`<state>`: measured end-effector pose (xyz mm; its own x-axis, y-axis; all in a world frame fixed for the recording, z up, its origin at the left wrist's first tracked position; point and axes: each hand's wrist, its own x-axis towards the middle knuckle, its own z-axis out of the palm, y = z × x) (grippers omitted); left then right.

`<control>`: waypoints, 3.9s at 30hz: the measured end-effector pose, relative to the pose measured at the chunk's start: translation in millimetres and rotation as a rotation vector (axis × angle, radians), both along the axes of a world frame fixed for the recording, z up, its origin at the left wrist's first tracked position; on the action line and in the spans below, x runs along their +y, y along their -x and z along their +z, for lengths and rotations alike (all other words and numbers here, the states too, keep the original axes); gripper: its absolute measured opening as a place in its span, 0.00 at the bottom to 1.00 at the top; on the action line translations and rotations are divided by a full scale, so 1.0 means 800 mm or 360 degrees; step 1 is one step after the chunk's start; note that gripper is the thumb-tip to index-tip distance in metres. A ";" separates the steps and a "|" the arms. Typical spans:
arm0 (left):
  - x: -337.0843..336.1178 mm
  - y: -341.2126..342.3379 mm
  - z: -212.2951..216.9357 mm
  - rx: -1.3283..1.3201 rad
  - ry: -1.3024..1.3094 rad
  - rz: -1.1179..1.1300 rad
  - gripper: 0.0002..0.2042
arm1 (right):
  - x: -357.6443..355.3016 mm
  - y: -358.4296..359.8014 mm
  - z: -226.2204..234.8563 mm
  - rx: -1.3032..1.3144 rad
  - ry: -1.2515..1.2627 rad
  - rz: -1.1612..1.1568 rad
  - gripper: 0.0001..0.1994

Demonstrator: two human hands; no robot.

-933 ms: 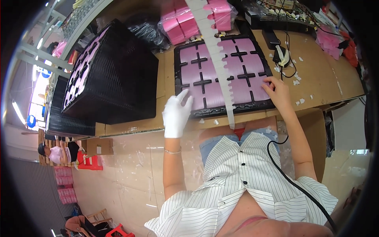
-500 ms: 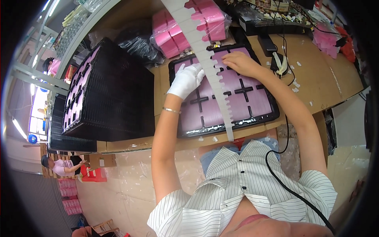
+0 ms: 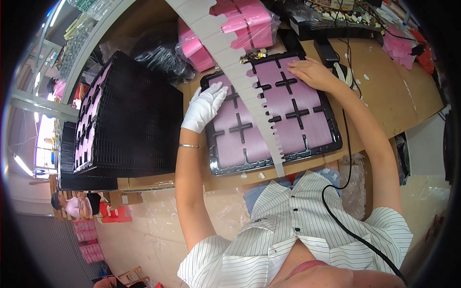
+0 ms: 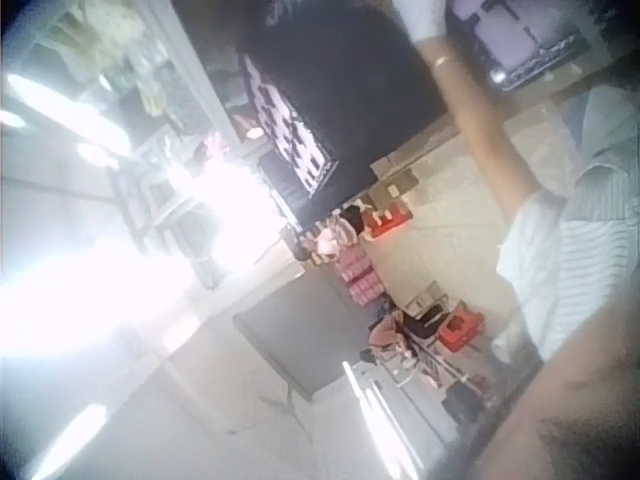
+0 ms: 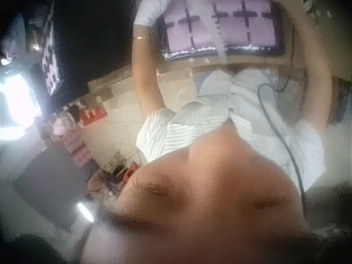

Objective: The person places pink foam inserts into black plastic trays, then applies a white serrated plastic strip to each by hand.

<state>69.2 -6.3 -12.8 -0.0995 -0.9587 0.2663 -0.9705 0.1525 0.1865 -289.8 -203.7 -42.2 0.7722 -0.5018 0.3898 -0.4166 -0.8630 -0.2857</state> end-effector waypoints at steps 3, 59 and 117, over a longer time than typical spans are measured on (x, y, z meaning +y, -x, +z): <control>0.014 0.010 0.010 -0.0441 -0.0084 0.0107 0.16 | 0.030 0.000 0.037 0.0394 0.0025 -0.0128 0.16; 0.185 0.109 -0.034 0.1079 0.0093 0.0759 0.30 | 0.164 0.101 0.069 0.0488 -0.0103 0.0610 0.10; 0.182 0.085 -0.007 0.1742 -0.0192 0.0868 0.25 | 0.175 0.104 -0.035 -0.0711 -0.0600 -0.0770 0.23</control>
<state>1.0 139.4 -18.6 0.5426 -0.8290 -0.1356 -0.2249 -0.2989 0.9274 -373.4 -63.8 -69.8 0.2409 -0.9058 0.3486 -0.4991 -0.4237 -0.7559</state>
